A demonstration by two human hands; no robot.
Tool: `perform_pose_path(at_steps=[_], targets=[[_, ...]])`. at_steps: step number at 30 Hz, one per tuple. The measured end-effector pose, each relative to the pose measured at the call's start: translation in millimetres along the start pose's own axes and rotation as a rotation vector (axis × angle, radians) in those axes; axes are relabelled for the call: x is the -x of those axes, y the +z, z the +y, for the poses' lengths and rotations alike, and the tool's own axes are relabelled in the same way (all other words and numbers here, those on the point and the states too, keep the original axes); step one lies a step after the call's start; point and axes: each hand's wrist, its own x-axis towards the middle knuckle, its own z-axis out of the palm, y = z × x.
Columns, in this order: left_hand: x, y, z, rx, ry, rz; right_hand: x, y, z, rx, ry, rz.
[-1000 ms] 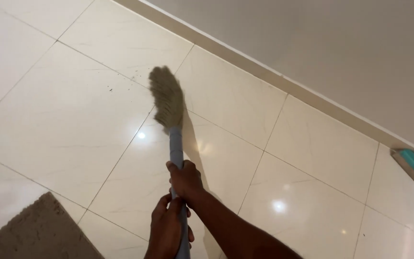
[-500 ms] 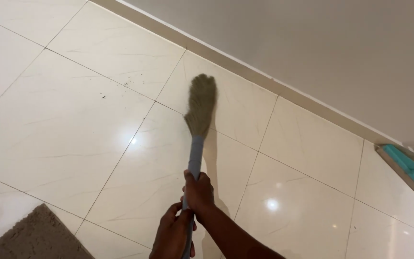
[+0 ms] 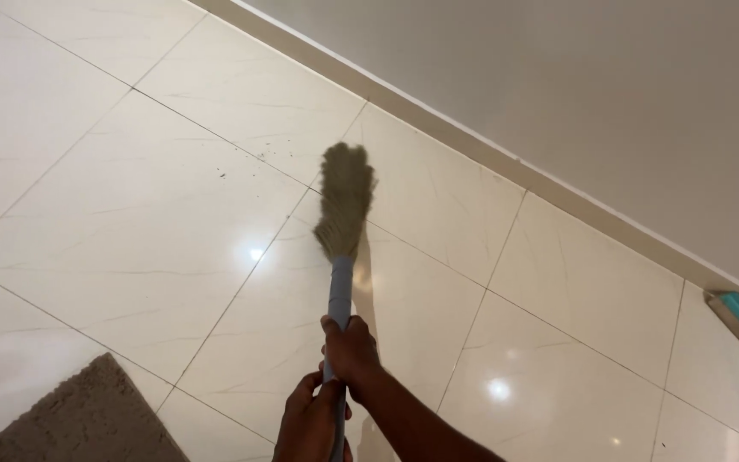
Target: The person sweeps the floor with a broom, moving it along the baseboard and across the tiles in various directions.
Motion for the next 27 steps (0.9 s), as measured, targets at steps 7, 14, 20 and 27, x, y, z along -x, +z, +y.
perform_pose_path(at_steps=[7, 14, 20, 27], targets=[[1, -1, -5, -0.050, 0.053, -0.007, 2, -4, -2, -0.072, -0.042, -0.030], [-63, 1, -62, -0.151, 0.118, -0.089, 20, -12, 15, -0.063, 0.098, 0.097], [-86, -2, -89, -0.094, 0.029, -0.090, 15, -6, 40, -0.041, 0.191, 0.048], [-92, -24, -94, -0.017, 0.035, -0.029, 11, 18, 36, 0.014, 0.191, -0.005]])
